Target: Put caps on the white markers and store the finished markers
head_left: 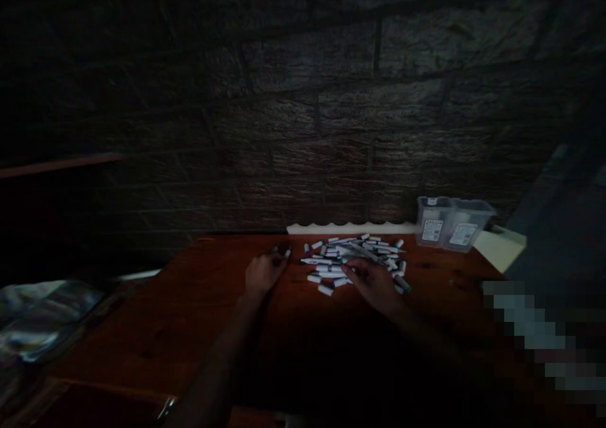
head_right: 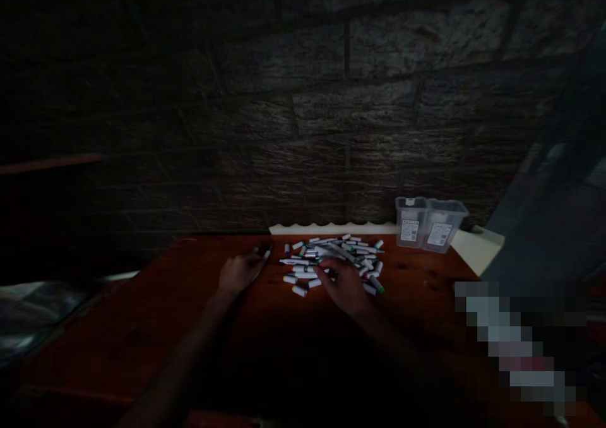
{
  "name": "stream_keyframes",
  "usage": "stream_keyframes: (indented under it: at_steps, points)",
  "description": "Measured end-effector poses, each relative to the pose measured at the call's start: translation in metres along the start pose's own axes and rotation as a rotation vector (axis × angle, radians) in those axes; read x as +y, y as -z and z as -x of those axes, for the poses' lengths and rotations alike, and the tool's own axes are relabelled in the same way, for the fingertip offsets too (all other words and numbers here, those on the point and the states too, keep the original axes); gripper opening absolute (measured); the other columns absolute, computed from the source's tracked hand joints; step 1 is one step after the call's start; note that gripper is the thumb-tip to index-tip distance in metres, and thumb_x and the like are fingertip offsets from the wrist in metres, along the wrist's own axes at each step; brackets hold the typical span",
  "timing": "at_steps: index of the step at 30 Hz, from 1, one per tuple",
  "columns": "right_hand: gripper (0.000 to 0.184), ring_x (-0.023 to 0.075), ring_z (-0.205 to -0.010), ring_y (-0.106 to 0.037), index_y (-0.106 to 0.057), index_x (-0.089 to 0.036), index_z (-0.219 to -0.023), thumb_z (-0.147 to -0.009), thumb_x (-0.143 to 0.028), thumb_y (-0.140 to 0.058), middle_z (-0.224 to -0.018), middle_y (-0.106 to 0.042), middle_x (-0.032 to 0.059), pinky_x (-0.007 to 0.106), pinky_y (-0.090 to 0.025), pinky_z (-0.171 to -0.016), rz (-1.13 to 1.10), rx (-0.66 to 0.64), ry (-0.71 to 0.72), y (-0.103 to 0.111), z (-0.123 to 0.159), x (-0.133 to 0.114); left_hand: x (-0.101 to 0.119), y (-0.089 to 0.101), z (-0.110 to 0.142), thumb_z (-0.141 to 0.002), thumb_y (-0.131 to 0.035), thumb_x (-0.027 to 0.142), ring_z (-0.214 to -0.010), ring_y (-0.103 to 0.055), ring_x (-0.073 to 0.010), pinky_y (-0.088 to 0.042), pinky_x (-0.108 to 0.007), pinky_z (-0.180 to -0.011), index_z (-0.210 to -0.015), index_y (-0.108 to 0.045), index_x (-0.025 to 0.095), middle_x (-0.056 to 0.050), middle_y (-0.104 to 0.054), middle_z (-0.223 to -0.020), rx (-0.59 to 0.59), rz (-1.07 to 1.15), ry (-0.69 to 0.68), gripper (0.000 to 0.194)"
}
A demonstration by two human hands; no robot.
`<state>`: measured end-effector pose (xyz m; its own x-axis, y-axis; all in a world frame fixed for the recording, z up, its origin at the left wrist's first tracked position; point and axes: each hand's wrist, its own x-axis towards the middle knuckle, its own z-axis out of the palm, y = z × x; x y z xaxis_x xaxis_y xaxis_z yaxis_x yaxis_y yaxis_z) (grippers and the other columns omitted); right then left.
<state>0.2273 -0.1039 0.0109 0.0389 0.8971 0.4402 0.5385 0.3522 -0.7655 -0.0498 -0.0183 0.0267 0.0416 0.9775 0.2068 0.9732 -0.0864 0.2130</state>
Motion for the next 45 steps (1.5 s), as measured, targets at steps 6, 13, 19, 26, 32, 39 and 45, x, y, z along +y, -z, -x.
stream_keyframes:
  at_steps: [6, 13, 19, 26, 32, 39, 45]
  points:
    - [0.022, 0.0183, -0.067, -0.065, -0.072, -0.024, -0.084, -0.086, -0.040, -0.057, -0.076, -0.072, 0.0025, 0.031, -0.050, -0.066, 0.053, 0.024, 0.013, 0.001, 0.000, 0.003, -0.008, -0.010, 0.001, -0.087, -0.049, 0.045, -0.097, -0.065, -0.0238, -0.048, -0.031, -0.083, -0.103, -0.071, 0.025, -0.008, -0.071, -0.104, 0.101, -0.031, -0.040, 0.034]
    - [0.019, 0.0170, -0.070, -0.065, -0.071, -0.024, -0.087, -0.087, -0.035, -0.056, -0.083, -0.073, 0.0025, 0.030, -0.050, -0.069, 0.129, -0.005, 0.035, 0.004, -0.002, 0.011, -0.019, -0.009, 0.003, -0.087, -0.049, 0.046, -0.110, -0.060, -0.0295, -0.047, -0.038, -0.088, -0.134, -0.052, 0.022, -0.014, -0.062, -0.125, 0.063, -0.047, 0.001, 0.053]
    - [0.017, 0.0232, -0.104, -0.062, -0.072, -0.023, -0.096, -0.081, -0.025, -0.064, -0.104, -0.071, 0.0070, 0.036, -0.046, -0.093, 0.346, -0.143, 0.105, 0.011, -0.004, 0.019, -0.018, -0.005, 0.004, -0.089, -0.045, 0.045, -0.099, -0.066, -0.0280, -0.049, -0.033, -0.078, -0.123, -0.062, 0.025, -0.013, -0.069, -0.112, 0.011, -0.026, 0.083, 0.043]
    - [0.022, 0.0250, -0.114, -0.055, -0.070, -0.018, -0.102, -0.084, -0.028, -0.062, -0.112, -0.067, 0.0097, 0.037, -0.041, -0.101, 0.451, -0.263, 0.094, 0.021, -0.004, 0.009, -0.012, -0.005, 0.004, -0.088, -0.044, 0.054, -0.100, -0.065, -0.0298, -0.050, -0.035, -0.079, -0.122, -0.063, 0.024, -0.014, -0.068, -0.113, 0.039, -0.004, 0.119, 0.049]
    - [0.026, 0.0245, -0.112, -0.055, -0.069, -0.015, -0.107, -0.089, -0.029, -0.055, -0.111, -0.067, 0.0104, 0.035, -0.039, -0.102, 0.531, -0.268, 0.108, 0.020, -0.004, 0.012, -0.010, -0.003, 0.005, -0.086, -0.048, 0.049, -0.102, -0.065, -0.0310, -0.050, -0.037, -0.079, -0.123, -0.062, 0.027, -0.013, -0.067, -0.116, 0.002, 0.002, 0.182, 0.045]
    - [0.022, 0.0253, -0.105, -0.057, -0.071, -0.017, -0.096, -0.090, -0.025, -0.052, -0.102, -0.069, 0.0101, 0.037, -0.041, -0.097, 0.627, -0.245, 0.118, 0.028, -0.008, 0.023, -0.012, -0.008, 0.005, -0.086, -0.045, 0.054, -0.099, -0.065, -0.0326, -0.051, -0.038, -0.076, -0.122, -0.063, 0.026, -0.016, -0.067, -0.112, 0.041, -0.012, 0.196, 0.049]
    - [0.015, 0.0246, -0.104, -0.058, -0.072, -0.019, -0.094, -0.085, -0.025, -0.061, -0.104, -0.069, 0.0081, 0.036, -0.041, -0.096, 0.556, -0.271, 0.131, 0.029, -0.009, 0.020, -0.014, -0.008, 0.004, -0.087, -0.045, 0.050, -0.101, -0.065, -0.0315, -0.050, -0.038, -0.079, -0.122, -0.062, 0.024, -0.015, -0.066, -0.114, 0.031, -0.017, 0.176, 0.047]
